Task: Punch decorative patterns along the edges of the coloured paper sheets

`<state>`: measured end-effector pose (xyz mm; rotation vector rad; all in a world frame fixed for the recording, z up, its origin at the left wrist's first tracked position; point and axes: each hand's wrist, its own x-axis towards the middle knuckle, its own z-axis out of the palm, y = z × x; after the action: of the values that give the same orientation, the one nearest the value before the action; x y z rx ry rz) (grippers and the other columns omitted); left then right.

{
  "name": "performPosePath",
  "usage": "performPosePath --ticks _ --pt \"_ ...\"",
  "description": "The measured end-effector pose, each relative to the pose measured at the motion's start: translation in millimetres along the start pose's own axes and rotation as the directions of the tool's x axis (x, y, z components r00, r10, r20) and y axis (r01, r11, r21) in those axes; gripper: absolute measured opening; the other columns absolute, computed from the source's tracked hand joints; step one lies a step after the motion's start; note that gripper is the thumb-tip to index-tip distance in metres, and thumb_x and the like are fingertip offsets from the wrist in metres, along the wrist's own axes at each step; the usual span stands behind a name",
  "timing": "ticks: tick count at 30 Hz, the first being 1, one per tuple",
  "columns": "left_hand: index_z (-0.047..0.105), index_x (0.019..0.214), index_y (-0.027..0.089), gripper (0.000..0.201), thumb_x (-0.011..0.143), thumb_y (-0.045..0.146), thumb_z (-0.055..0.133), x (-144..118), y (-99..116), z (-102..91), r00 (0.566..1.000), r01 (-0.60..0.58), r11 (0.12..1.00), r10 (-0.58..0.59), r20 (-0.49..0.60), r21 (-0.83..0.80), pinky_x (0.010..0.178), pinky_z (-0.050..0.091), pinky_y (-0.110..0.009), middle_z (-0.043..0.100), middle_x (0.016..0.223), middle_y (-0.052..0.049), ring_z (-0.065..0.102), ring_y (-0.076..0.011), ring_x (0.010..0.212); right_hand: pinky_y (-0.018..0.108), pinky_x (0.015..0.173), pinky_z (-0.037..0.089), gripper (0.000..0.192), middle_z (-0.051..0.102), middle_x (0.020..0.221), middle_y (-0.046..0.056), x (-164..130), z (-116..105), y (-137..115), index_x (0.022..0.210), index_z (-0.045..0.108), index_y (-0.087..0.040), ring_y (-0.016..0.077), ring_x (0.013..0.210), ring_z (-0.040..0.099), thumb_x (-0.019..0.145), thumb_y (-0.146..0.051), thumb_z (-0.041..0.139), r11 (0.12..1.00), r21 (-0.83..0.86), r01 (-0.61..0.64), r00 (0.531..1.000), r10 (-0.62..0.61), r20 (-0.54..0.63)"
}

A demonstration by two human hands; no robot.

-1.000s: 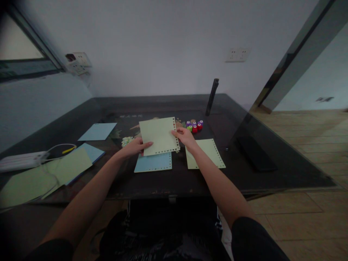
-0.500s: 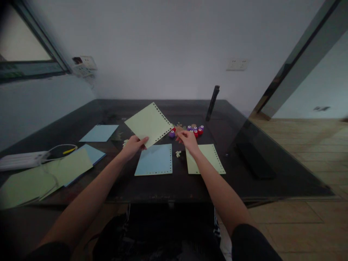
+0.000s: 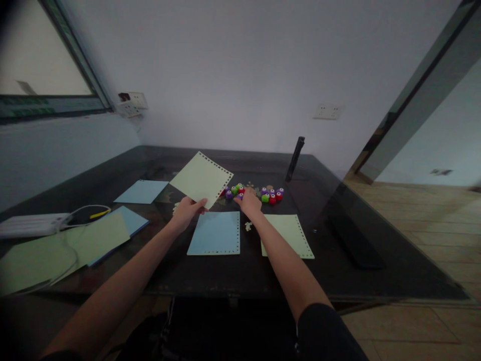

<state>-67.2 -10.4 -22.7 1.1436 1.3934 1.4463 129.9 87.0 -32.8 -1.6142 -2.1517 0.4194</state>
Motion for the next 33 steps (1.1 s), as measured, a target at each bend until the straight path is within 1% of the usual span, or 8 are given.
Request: performPosePath --ticks 6,11,13,16,21,25,28,33 --pt "0.064 0.077 0.012 0.017 0.07 0.026 0.068 -5.7 3.4 4.2 1.0 -0.002 1.0 0.001 0.014 0.029 0.053 0.049 -0.023 0.069 0.07 -0.005 0.061 -0.0135 0.055 0.041 0.085 0.044 0.054 0.056 0.121 0.019 -0.6 9.1 -3.5 0.125 0.047 -0.016 0.0309 0.107 0.056 0.08 -0.043 0.06 0.99 -0.126 -0.068 0.997 0.062 -0.052" --pt "0.063 0.073 0.012 0.017 0.069 0.027 0.068 -13.2 4.3 16.3 0.998 -0.002 1.0 0.001 0.057 0.015 0.05 0.045 -0.022 0.067 0.063 -0.005 0.058 -0.0125 0.053 0.041 0.087 0.046 0.042 0.06 0.114 0.012 -3.0 2.2 16.5 0.116 0.053 -0.018 0.0257 0.103 0.059 0.076 -0.028 0.064 0.959 0.242 0.148 0.986 -0.126 -0.104" --pt "0.063 0.075 0.011 0.018 0.07 0.027 0.068 -15.7 5.5 23.8 0.993 0.006 0.999 -0.001 0.115 -0.04 0.049 0.042 -0.021 0.066 0.062 -0.005 0.057 -0.0115 0.052 0.039 0.074 0.052 0.037 0.066 0.094 0.006 -11.1 -4.6 24.3 0.109 0.056 -0.019 0.0213 0.08 0.065 0.074 -0.029 0.065 0.833 0.533 0.151 0.988 -0.142 -0.058" --pt "0.064 0.079 0.009 0.024 0.07 0.031 0.068 -17.8 9.7 36.9 0.983 0.015 0.998 -0.004 0.181 -0.061 0.046 0.038 -0.02 0.065 0.059 -0.005 0.054 -0.0099 0.049 0.035 0.06 0.054 0.037 0.064 0.073 0.001 -34.9 -18.9 28.6 0.096 0.056 -0.019 0.0176 0.059 0.065 0.066 -0.032 0.072 0.549 0.836 -0.015 0.993 -0.092 0.078" --pt "0.064 0.073 0.009 0.028 0.072 0.037 0.067 -18.9 11.3 63.1 0.983 -0.04 0.999 0.046 0.176 -0.037 0.044 0.036 -0.02 0.063 0.052 -0.005 0.048 -0.0082 0.043 0.035 0.074 0.056 0.043 0.065 0.087 0.002 -79.4 -39.5 19.9 0.096 0.059 -0.02 0.0172 0.069 0.068 0.059 -0.025 0.079 0.252 0.961 -0.111 0.992 -0.028 0.122" --pt "0.065 0.076 0.009 0.026 0.073 0.035 0.065 -20.3 2.7 75.5 0.988 -0.069 0.997 0.074 0.139 -0.04 0.05 0.044 -0.021 0.065 0.054 -0.005 0.056 -0.0116 0.048 0.036 0.085 0.053 0.039 0.066 0.088 0.002 -91.8 -38.6 16.0 0.093 0.063 -0.021 0.0163 0.076 0.067 0.058 -0.024 0.08 0.099 0.987 -0.124 0.992 -0.018 0.126" --pt "0.065 0.072 0.009 0.027 0.074 0.036 0.065 -20.7 -0.9 72.3 0.987 -0.071 0.997 0.07 0.143 0.004 0.054 0.048 -0.023 0.067 0.056 -0.007 0.061 -0.0143 0.052 0.036 0.085 0.053 0.035 0.068 0.083 0.003 -92.4 -33.7 17.4 0.095 0.064 -0.021 0.0148 0.072 0.066 0.065 -0.031 0.077 0.078 0.988 -0.132 0.991 -0.01 0.133" --pt "0.065 0.069 0.008 0.026 0.075 0.033 0.064 -20.1 2.1 63.7 0.986 -0.085 0.995 0.076 0.149 0.057 0.058 0.052 -0.025 0.069 0.06 -0.01 0.063 -0.0155 0.053 0.034 0.077 0.054 0.043 0.067 0.084 0.001 -92.4 -30.3 20.6 0.103 0.062 -0.023 0.0146 0.07 0.066 0.064 -0.035 0.077 0.152 0.98 -0.126 0.992 0.013 0.126"
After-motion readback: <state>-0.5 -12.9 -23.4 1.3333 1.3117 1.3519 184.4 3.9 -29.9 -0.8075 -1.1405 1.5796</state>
